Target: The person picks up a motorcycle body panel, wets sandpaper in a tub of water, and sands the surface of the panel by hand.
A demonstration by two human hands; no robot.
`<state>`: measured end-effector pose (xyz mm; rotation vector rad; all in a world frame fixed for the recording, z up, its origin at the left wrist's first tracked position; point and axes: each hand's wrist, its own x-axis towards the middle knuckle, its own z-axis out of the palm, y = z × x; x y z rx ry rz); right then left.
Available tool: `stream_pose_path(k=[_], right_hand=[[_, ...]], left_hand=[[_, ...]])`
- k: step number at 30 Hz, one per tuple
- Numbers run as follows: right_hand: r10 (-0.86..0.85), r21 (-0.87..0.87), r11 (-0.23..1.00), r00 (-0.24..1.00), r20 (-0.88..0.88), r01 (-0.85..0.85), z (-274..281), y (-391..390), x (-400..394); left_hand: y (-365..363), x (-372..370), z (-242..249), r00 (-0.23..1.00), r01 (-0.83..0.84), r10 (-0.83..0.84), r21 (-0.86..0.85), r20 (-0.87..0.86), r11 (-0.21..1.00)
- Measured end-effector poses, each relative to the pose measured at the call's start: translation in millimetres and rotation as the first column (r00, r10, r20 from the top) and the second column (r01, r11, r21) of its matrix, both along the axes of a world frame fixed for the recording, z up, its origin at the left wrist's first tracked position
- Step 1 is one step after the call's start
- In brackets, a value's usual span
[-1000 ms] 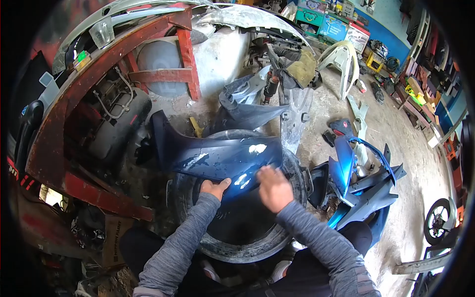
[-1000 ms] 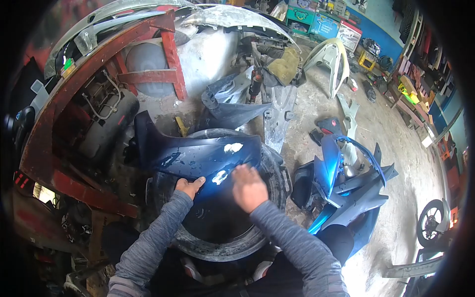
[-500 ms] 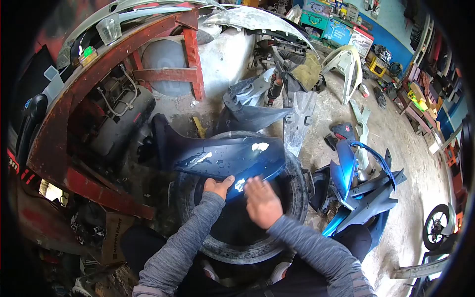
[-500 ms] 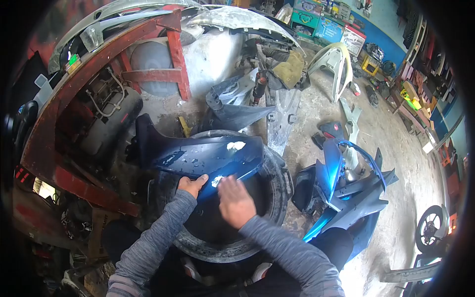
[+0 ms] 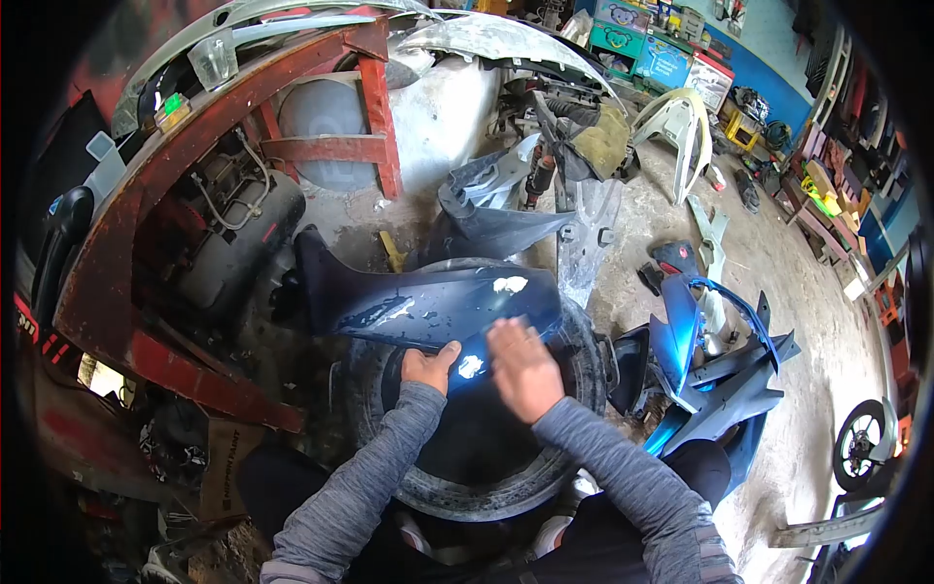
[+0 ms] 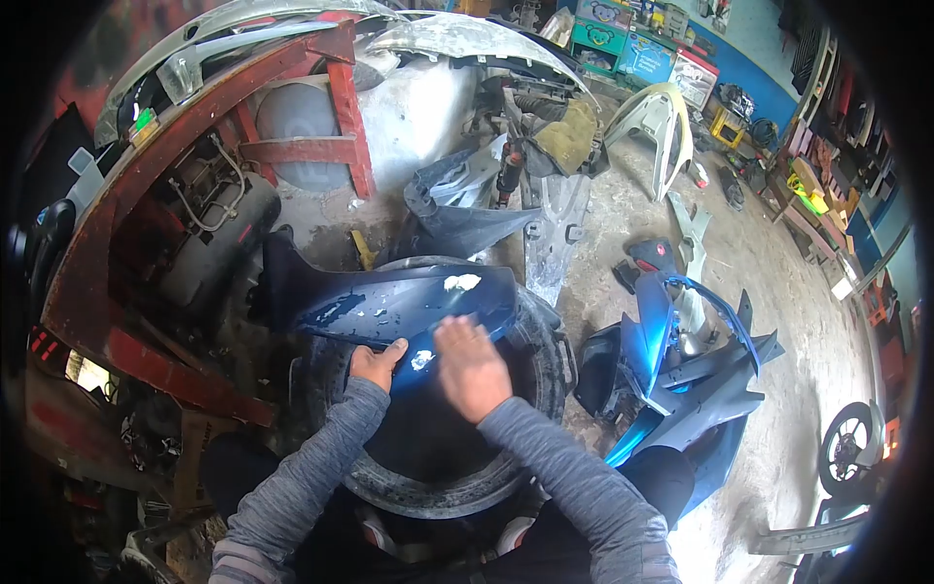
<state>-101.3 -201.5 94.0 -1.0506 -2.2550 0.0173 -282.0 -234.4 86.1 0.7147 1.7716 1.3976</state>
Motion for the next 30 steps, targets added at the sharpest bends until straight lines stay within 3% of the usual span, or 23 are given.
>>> stream_pose_path(k=[2, 3, 4, 7, 8, 10, 11, 14, 16, 18, 20, 24, 25, 28, 30], right_hand=[[0.346, -0.025, 0.938, 0.934, 0.089, -0.345, 1, -23, -6], [0.377, -0.014, 0.926, 0.925, 0.035, -0.377, 0, -23, -5], [0.376, -0.013, 0.927, 0.926, 0.032, -0.375, 0, -16, -1], [-0.036, 0.008, 0.999, 0.995, -0.088, 0.037, 4, 16, 18], [-0.002, -0.035, 0.999, 0.997, -0.082, -0.001, 2, 17, 23], [0.107, -0.027, 0.994, 0.993, -0.059, -0.108, -2, -3, 19], [0.185, -0.053, 0.981, 0.983, -0.012, -0.185, -5, -7, 19], [0.087, 0.023, 0.996, 0.996, -0.034, -0.086, 5, 2, 30], [-0.045, -0.044, 0.998, 0.991, -0.124, 0.04, 9, 13, 35], [0.009, 0.033, 0.999, 0.999, -0.042, -0.008, 7, -2, 34], [0.131, -0.007, 0.991, 0.991, 0.001, -0.131, 5, -20, 36], [0.045, 0.044, 0.998, 0.997, -0.065, -0.043, 17, -7, 50], [0.025, 0.07, 0.997, 1.0, -0.01, -0.024, 19, -11, 48], [0.184, 0.014, 0.983, 0.983, -0.008, -0.184, 17, -35, 47], [0.096, 0.039, 0.995, 0.995, -0.008, -0.096, 24, -22, 55]], left_hand=[[3, 1, 5, 1.0, 0.006, -0.006, 0.031, 0.001, 0.999], [3, 2, 5, 0.999, -0.011, 0.009, 0.045, 0.034, 0.999], [2, 2, 3, 0.997, -0.031, 0.027, 0.055, 0.068, 0.998], [-1, 7, 9, 0.996, -0.071, 0.062, 0.153, 0.062, 0.986], [-1, 7, 2, 0.996, -0.072, 0.063, 0.152, 0.066, 0.986], [5, 4, -9, 0.991, -0.022, -0.026, 0.354, 0.131, 0.935], [6, 2, -10, 0.991, -0.019, -0.028, 0.356, 0.128, 0.934], [2, -1, 4, 0.999, 0.047, -0.044, 0.313, -0.015, 0.948], [0, -1, 13, 0.99, 0.051, -0.022, 0.214, -0.137, 0.976], [-1, -2, 19, 0.993, 0.049, -0.021, 0.25, -0.114, 0.967], [-1, -8, 17, 0.999, 0.042, -0.044, 0.428, -0.005, 0.903], [-7, -8, 26, 0.997, 0.045, -0.022, 0.36, -0.069, 0.932], [-8, -9, 24, 0.998, 0.046, -0.024, 0.358, -0.066, 0.933], [-8, -22, 24, 0.994, 0.064, -0.03, 0.352, -0.101, 0.934], [-10, -25, 23, 0.993, 0.044, 0.001, 0.366, -0.122, 0.93]])
